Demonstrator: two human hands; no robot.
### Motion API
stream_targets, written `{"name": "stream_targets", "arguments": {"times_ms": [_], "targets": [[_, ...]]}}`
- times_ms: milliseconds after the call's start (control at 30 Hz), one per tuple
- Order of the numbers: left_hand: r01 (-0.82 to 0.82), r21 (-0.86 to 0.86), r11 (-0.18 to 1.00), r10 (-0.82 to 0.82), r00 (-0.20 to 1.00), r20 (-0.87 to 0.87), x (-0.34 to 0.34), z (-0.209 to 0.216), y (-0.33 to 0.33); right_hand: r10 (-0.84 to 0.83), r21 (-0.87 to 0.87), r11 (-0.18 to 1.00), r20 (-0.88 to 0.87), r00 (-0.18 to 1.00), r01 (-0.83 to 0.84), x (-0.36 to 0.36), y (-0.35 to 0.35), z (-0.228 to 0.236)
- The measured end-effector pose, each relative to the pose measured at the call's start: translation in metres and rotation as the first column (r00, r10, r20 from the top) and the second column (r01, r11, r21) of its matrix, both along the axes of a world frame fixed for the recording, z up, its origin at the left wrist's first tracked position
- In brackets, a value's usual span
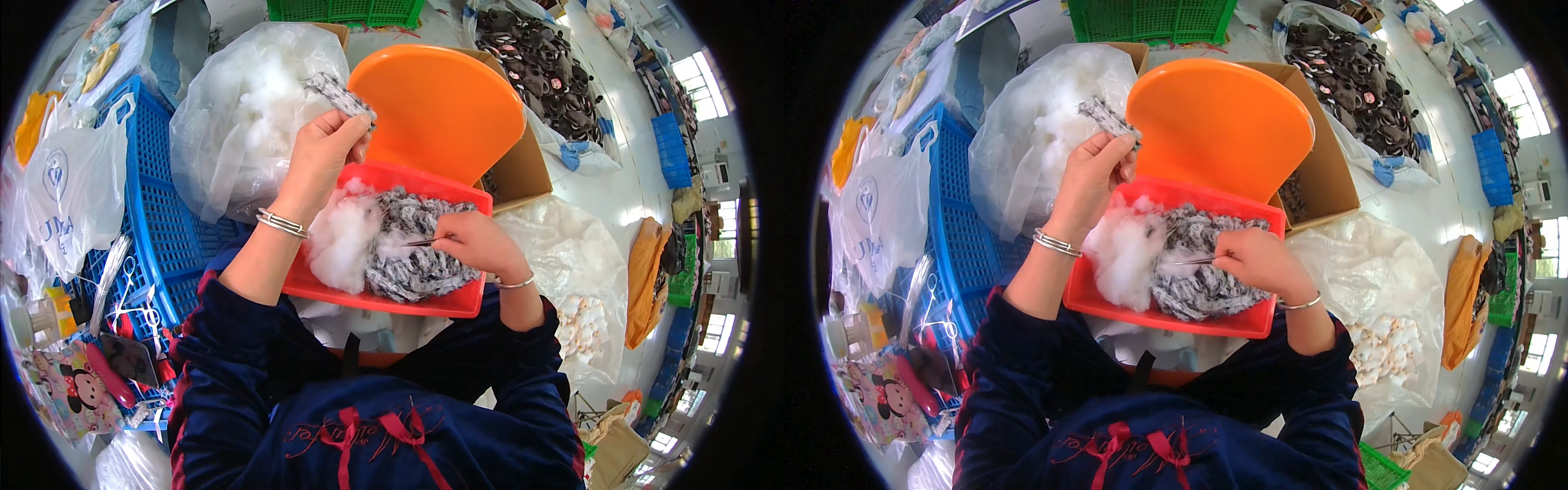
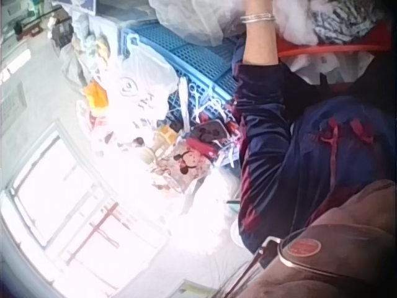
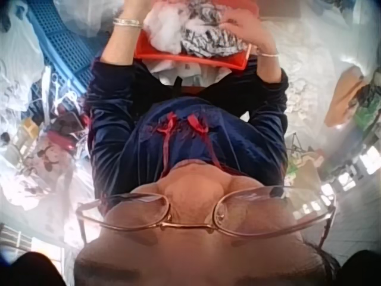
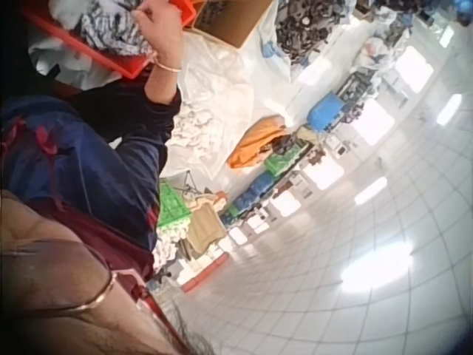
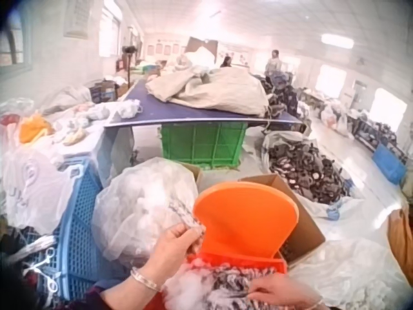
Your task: The person uses a metal tool to push white stuffing into a grey plush toy held in a red tray. The person repeatedly inserts the tool and adjusts the toy to distribute the stuffing evenly.
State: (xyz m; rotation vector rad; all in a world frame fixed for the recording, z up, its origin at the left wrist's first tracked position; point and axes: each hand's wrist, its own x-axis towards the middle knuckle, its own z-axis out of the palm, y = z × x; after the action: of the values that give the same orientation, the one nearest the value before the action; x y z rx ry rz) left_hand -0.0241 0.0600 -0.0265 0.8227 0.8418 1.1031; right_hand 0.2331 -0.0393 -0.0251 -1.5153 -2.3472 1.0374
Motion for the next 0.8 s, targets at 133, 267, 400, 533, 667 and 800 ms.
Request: {"name": "stream_targets", "arguments": {"times_ms": [133,267,400,533,667,800], "targets": [[-0.012,-0.016,1.000,0.014,0.992,0.125,0.013,-0.010,-0.009,-0.240,-0.234,0.960,-0.402,0.884,0.155,0.009,0.003,0.020],[0.026,-0.025,0.999,-0.015,0.937,0.350,0.038,-0.011,-0.026,-0.408,-0.326,0.907,-0.516,0.753,0.268,-0.008,0.004,0.016],[0.138,-0.092,0.986,-0.080,0.882,0.465,0.038,-0.007,-0.034,-0.368,-0.266,0.926,-0.488,0.791,0.267,-0.033,0.004,0.010],[0.023,-0.150,0.988,0.026,0.950,0.311,0.030,-0.003,-0.024,-0.323,-0.227,0.943,-0.431,0.843,0.245,-0.021,0.007,0.028],[-0.018,-0.156,0.988,0.059,0.963,0.264,0.032,-0.002,-0.024,-0.311,-0.041,0.941,-0.500,0.808,0.337,-0.027,0.005,0.032],[-0.012,-0.129,0.992,0.044,0.966,0.256,0.036,-0.004,-0.027,-0.186,0.247,0.934,-0.285,0.941,0.259,-0.045,0.006,0.027]]}}
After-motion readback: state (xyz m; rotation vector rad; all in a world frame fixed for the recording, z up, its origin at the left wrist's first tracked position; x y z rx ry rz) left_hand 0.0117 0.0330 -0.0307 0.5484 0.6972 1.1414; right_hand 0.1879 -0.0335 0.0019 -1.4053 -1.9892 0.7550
